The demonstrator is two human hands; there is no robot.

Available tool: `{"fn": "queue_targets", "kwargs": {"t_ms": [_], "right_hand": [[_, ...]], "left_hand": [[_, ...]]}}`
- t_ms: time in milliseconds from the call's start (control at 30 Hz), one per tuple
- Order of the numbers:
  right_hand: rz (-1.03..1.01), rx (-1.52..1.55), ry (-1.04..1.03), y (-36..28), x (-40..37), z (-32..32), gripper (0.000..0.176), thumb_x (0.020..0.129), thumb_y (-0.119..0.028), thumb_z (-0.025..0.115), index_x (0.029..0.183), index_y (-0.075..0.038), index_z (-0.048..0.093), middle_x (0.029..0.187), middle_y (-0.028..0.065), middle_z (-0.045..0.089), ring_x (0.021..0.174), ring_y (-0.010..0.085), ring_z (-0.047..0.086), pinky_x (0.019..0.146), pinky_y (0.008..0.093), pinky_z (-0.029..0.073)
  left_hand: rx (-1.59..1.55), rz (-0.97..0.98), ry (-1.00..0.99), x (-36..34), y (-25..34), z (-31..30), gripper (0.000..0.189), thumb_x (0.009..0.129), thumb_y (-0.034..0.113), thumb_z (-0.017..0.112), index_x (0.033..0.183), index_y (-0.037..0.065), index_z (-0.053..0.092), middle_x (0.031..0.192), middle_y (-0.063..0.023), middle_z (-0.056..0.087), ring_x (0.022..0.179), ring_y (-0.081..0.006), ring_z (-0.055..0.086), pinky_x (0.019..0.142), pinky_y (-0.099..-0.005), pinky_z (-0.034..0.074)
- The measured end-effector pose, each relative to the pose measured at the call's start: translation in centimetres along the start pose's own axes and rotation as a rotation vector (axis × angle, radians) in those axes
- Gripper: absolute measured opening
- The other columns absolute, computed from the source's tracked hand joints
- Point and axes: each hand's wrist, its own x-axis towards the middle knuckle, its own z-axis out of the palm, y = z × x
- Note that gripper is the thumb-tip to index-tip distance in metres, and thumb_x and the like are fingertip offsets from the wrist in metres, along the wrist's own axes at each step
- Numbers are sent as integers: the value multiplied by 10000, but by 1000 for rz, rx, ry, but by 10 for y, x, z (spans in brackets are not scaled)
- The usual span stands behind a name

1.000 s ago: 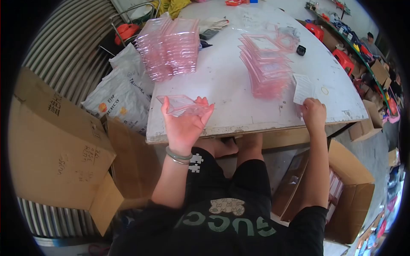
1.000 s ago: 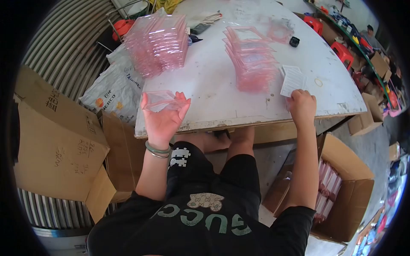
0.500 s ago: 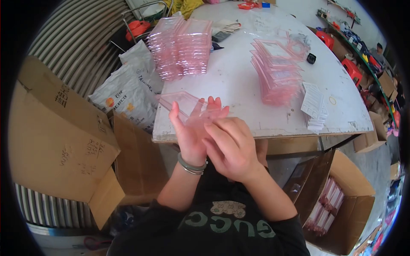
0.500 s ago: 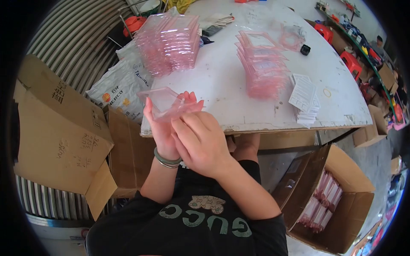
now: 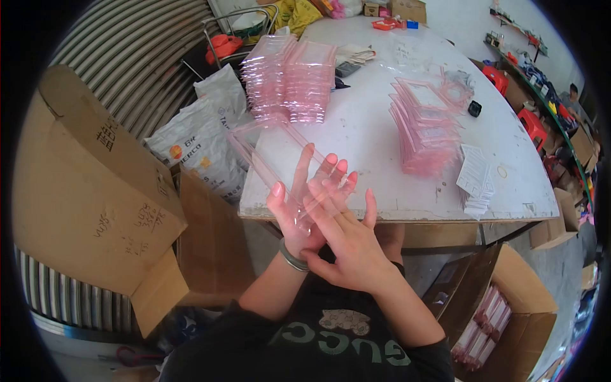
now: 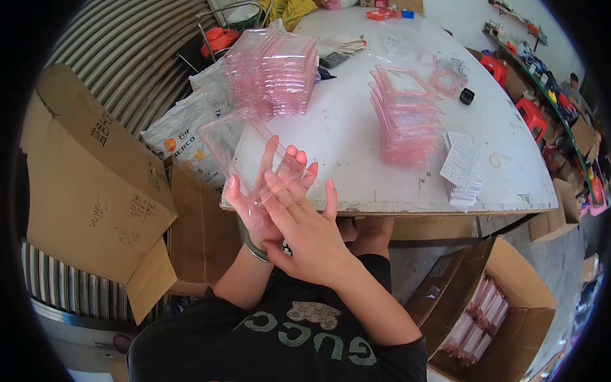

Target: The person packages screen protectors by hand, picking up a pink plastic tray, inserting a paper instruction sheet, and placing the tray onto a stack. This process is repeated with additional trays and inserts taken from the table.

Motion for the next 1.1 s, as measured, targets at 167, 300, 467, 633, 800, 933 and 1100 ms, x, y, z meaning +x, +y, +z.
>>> {"fn": "queue_targets", "kwargs": {"t_ms": [167,300,467,633,800,933,1100], "right_hand": [[15,106,-76,-3,3,0,933,722,-418,842,1483,-61,437,1465,111,511,1329,277,474,1049,552,226],[-4,85,-75,1,6,-3,952,700,-436,842,1476,-63,438,1406,119,539,1307,286,475,1014,585,253],[42,-32,-36,-2,9,0,954,702,-463,833,1486,-89,438,1509,160,448,1450,313,363,1109,654,147],[-88,32,-71,17,7,9,911,750,-442,804,1492,-74,424,1541,184,402,1464,326,347,1107,679,159],[-19,67,-17,4,5,27,870,797,-426,783,1491,-53,414,1527,181,447,1452,344,372,1130,624,179],[-12,176,-84,7,11,22,851,811,-433,775,1471,-27,421,1522,190,448,1436,343,389,1121,619,201],[3,107,-40,10,17,20,892,801,-506,774,1471,-20,440,1481,207,492,1394,358,433,1122,633,140]], "left_hand": [[76,-72,-13,-2,10,0,1040,878,733,468,1587,40,152,1404,-171,475,1296,-303,494,1181,-561,310],[165,-56,-21,0,7,1,1039,892,756,444,1587,38,156,1396,-149,482,1299,-280,493,1177,-562,317],[78,-43,-33,-3,-6,-5,1030,915,745,435,1580,10,154,1336,-119,513,1268,-261,504,1169,-553,334],[169,-34,42,-2,4,-8,947,936,692,475,1530,-12,253,1251,-107,553,1208,-243,538,1164,-528,347],[-59,-135,301,16,26,-15,798,939,622,546,1418,11,366,1204,-117,577,1159,-262,567,1145,-537,377],[-214,-211,232,17,29,-23,768,933,605,575,1391,17,392,1201,-122,581,1170,-277,562,1130,-540,398],[-42,-150,157,8,10,-12,844,928,670,506,1416,-11,403,1238,-131,574,1208,-273,554,1167,-525,349]]}}
